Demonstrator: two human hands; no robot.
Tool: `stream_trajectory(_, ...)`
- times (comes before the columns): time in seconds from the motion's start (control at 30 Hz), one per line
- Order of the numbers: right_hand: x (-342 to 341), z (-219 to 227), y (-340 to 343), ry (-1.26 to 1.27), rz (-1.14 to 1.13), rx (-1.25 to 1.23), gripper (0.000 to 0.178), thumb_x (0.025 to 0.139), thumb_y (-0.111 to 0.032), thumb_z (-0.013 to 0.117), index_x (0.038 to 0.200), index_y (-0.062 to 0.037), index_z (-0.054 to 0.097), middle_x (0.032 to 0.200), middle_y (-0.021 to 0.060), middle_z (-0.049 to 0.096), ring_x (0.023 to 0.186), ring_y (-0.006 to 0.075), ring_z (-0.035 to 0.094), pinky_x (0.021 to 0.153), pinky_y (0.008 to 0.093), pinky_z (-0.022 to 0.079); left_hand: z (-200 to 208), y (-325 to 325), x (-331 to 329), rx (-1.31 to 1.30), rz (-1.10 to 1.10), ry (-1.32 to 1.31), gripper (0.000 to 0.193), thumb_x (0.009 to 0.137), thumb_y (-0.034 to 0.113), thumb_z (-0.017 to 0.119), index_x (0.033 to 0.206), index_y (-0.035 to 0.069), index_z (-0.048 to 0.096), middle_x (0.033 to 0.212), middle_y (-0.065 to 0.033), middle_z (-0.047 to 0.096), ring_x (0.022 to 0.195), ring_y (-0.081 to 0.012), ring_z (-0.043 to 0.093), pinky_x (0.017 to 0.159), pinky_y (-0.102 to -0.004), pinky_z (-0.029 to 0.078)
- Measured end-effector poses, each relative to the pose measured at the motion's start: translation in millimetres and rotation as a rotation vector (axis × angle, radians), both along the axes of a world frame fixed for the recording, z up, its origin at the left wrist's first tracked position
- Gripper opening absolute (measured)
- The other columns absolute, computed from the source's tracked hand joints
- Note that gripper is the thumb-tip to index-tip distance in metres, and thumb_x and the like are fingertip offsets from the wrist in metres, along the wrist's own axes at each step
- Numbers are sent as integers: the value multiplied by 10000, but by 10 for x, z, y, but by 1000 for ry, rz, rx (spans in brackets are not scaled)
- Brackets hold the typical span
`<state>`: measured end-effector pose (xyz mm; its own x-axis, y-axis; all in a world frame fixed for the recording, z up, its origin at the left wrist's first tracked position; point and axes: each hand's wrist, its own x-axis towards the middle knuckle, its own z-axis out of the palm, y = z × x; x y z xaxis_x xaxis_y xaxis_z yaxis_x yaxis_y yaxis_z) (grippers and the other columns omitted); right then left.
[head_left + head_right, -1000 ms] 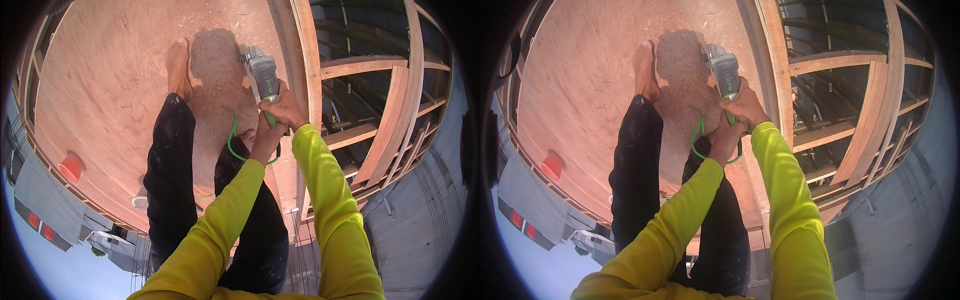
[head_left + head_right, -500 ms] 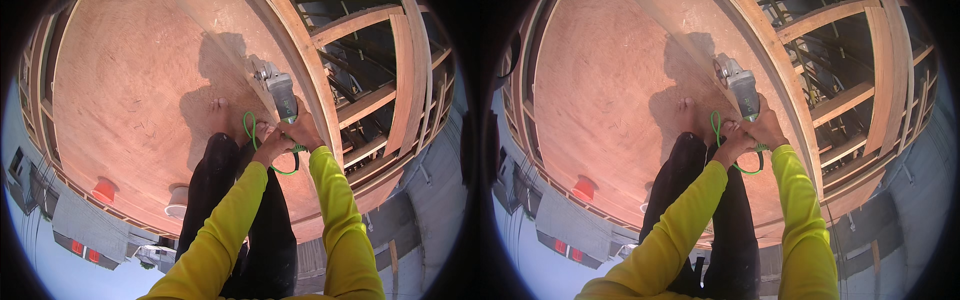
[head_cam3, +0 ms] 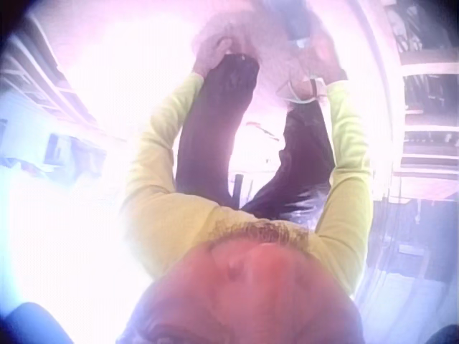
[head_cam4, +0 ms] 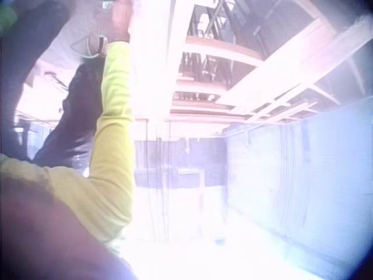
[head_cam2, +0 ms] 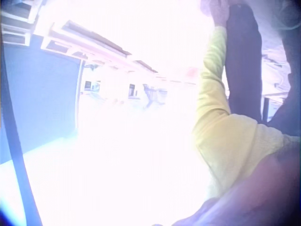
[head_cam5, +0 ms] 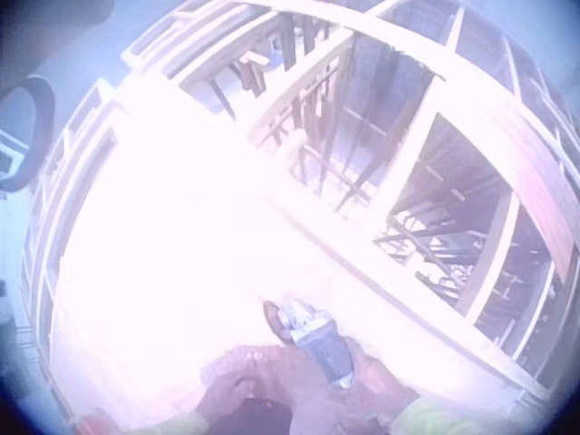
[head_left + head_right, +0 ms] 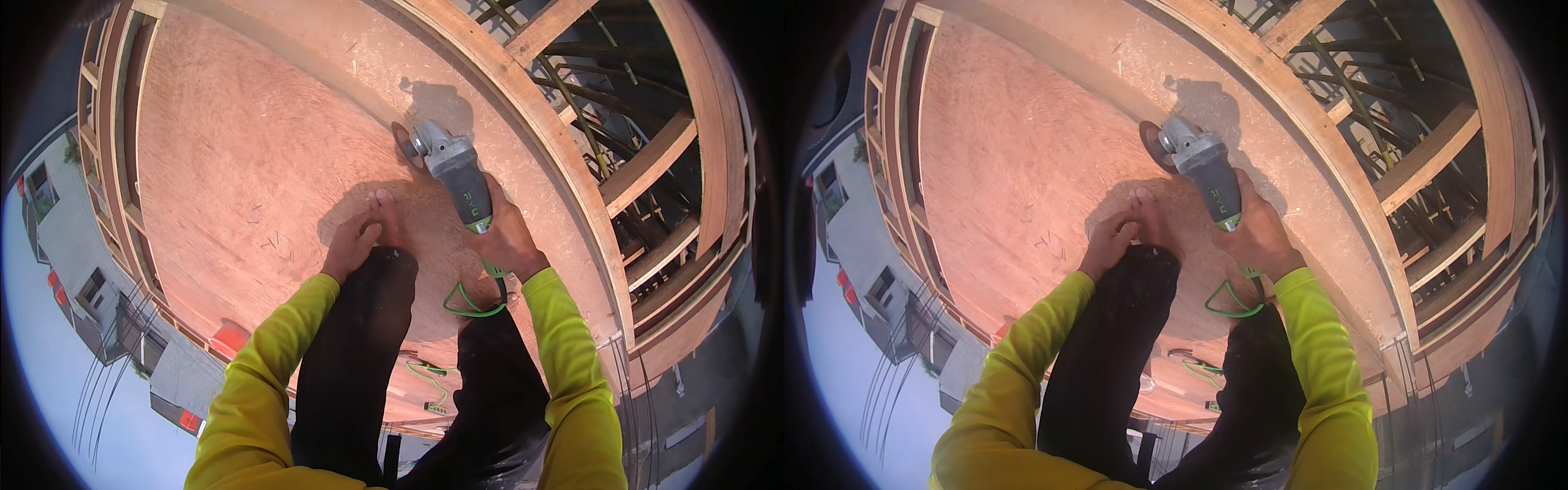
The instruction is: The person uses an angle grinder to cut a large sheet of plywood on a wooden frame, then switches to a hand saw to continue cutting along the same line. The person moves around the sheet to adjust position and tool handling.
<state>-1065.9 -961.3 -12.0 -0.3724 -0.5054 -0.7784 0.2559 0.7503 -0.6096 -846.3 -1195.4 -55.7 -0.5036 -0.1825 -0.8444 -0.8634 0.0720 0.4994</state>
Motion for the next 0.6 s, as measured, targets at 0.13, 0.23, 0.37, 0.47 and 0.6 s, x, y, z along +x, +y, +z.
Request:
stream_trajectory(0.13, 260, -190, -207, 158, -5, -94, 968, 737, -150, 767, 1551, -10, 262, 1259, 323, 607, 1136, 485, 628, 965, 499, 521, -211, 456, -161, 380, 451, 165, 598, 977, 434, 649, 1387, 16, 533, 1254, -94, 641, 1159, -250, 622, 1011, -396, 500)
stream_trajectory(0.23, 390, -225, -474, 192, -14, -170, 989, 752, -195, 794, 1562, -24, 253, 1276, 301, 603, 1157, 460, 624, 958, 481, 522, -272, 669, -354, 453, 648, 340, 650, 960, 451, 668, 1406, 13, 489, 1282, -87, 618, 1147, -226, 623, 1011, -377, 503)
stream_trajectory(0.37, 377, -336, -888, 195, 65, -238, 1005, 785, -258, 774, 1584, -32, 207, 1380, 317, 521, 1227, 478, 573, 1001, 516, 496, -8, 375, -878, 482, 948, 310, 558, 921, 366, 700, 1313, -4, 553, 1193, -96, 645, 1082, -187, 642, 963, -345, 529)
stream_trajectory(0.47, 321, -289, -1161, 177, 150, -281, 991, 802, -258, 731, 1590, -15, 182, 1441, 331, 463, 1257, 509, 542, 1028, 529, 476, -73, 61, -859, 344, 963, 357, 562, 897, 358, 704, 1309, 4, 559, 1173, -117, 665, 1069, -222, 666, 957, -369, 550)
stream_trajectory(0.6, 444, -338, -1269, 152, 42, -412, 1014, 792, -219, 726, 1599, -14, 147, 1439, 353, 443, 1271, 517, 530, 1051, 529, 458, -57, -230, -901, 426, 984, 438, 581, 882, 384, 703, 1298, 6, 558, 1165, -148, 671, 1049, -276, 683, 967, -407, 562)
